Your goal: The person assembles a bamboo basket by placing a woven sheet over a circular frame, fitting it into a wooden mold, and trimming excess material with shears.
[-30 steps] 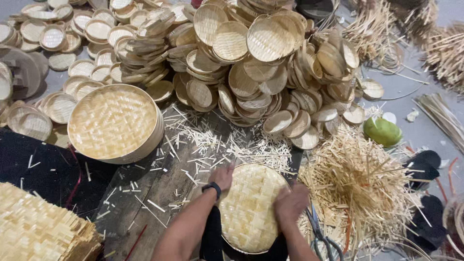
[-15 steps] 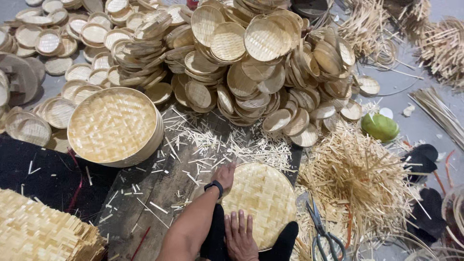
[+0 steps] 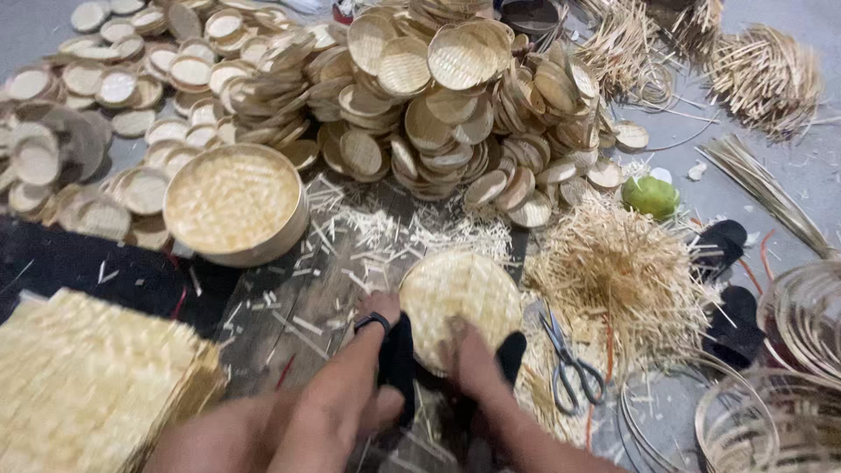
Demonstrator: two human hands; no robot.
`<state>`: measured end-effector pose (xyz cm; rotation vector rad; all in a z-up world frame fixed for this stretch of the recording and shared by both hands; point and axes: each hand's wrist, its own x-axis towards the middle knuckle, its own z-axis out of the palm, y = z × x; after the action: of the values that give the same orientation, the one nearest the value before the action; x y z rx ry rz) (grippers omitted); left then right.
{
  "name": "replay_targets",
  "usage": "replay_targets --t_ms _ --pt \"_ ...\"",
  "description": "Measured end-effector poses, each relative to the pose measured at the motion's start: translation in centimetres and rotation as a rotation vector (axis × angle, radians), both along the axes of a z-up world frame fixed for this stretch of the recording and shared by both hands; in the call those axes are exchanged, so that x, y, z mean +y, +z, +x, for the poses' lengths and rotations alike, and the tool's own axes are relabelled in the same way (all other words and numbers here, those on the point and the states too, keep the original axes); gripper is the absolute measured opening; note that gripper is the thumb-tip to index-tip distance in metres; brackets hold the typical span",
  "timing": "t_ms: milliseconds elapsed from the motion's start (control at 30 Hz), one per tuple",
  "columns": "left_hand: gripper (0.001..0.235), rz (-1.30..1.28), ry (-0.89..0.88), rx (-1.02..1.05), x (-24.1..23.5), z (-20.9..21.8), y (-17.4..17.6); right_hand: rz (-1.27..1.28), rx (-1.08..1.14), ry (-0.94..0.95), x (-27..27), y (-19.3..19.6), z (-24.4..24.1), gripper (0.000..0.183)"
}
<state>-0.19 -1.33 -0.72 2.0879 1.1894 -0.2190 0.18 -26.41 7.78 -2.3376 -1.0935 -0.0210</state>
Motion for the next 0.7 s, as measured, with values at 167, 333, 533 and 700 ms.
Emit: replay_targets --t_ms 167,333,533,700 --pt "0.057 0.016 -0.079 -0.022 0.9 -6.9 0.4 -0.669 -0.067 0.091 -5.8 13.3 5.2 0.031" --pt "0.052 0.331 -0.035 -0.314 2.3 -7.3 3.2 -0.793 -0.108 0.043 -11.7 21.3 4.6 0.041" --pt "0.055 0.013 0.108 -0.454 3.2 0.4 -4.3 -0.235 0.471 -0.353 -14.9 4.0 9.9 0.058" --pt "0.070 -0.410 0.509 -0.348 1.0 5.3 -9.0 0.101 0.645 -0.597 -11.4 -9.1 13.7 0.059"
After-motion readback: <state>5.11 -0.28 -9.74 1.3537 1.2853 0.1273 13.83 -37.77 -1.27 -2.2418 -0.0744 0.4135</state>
